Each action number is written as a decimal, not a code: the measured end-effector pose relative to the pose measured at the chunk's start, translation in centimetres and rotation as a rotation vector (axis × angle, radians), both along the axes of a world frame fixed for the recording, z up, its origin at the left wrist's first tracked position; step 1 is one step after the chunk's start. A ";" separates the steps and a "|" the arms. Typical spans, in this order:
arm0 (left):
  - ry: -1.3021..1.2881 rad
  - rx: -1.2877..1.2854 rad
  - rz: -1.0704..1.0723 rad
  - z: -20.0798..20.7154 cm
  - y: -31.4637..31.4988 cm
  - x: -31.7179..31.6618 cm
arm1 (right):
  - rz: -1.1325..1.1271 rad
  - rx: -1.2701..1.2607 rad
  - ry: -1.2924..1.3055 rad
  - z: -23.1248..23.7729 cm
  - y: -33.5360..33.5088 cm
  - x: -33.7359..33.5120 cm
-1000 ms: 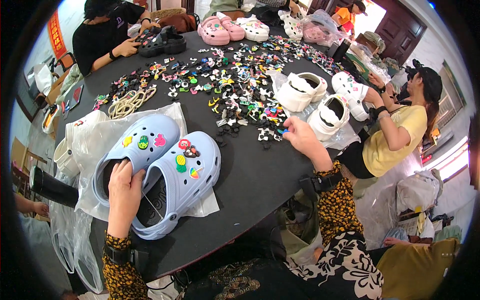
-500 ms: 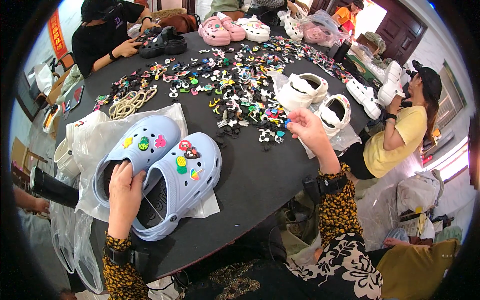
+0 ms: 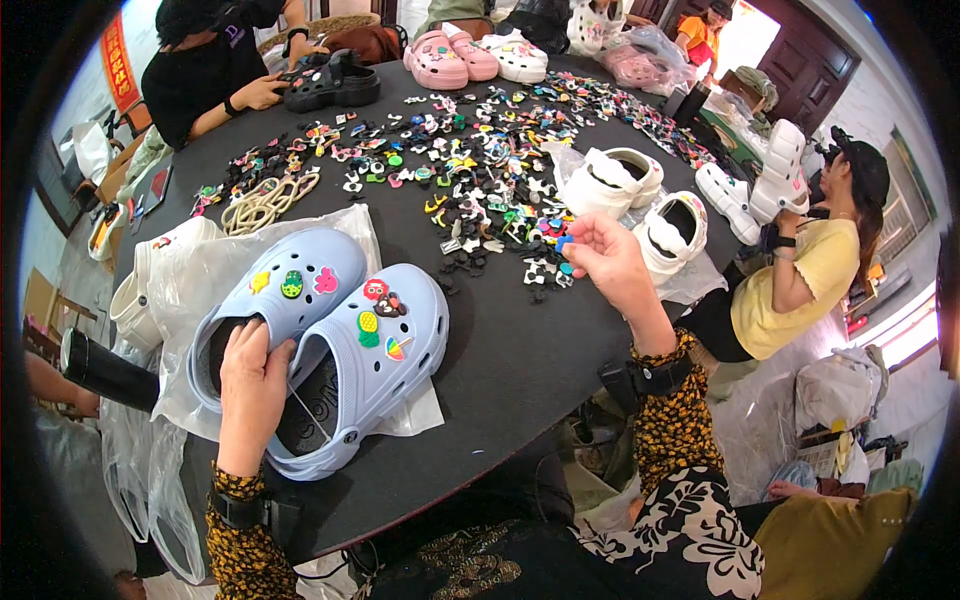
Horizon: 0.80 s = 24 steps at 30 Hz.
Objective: The recorder is seen unboxing shoes and attaching decorative charms to them in a factory/warehouse setting.
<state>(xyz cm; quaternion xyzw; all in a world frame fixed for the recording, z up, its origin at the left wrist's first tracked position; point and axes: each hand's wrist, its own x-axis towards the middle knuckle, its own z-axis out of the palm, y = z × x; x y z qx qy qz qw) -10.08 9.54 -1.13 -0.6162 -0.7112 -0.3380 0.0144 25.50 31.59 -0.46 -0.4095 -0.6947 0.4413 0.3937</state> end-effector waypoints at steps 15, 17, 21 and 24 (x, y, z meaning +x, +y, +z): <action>-0.007 0.003 0.003 0.2 -0.1 0.1 | 0.073 -0.079 -0.256 -3.6 1.1 -0.5; -0.012 0.003 0.000 0.2 -0.1 0.1 | -0.037 0.104 -0.363 -3.9 2.9 0.3; -0.018 0.012 -0.006 0.2 0.0 0.2 | -0.135 0.336 -0.442 -3.9 6.4 2.0; -0.016 0.008 -0.006 0.2 0.0 0.1 | -0.140 0.587 -0.523 -4.6 7.4 2.0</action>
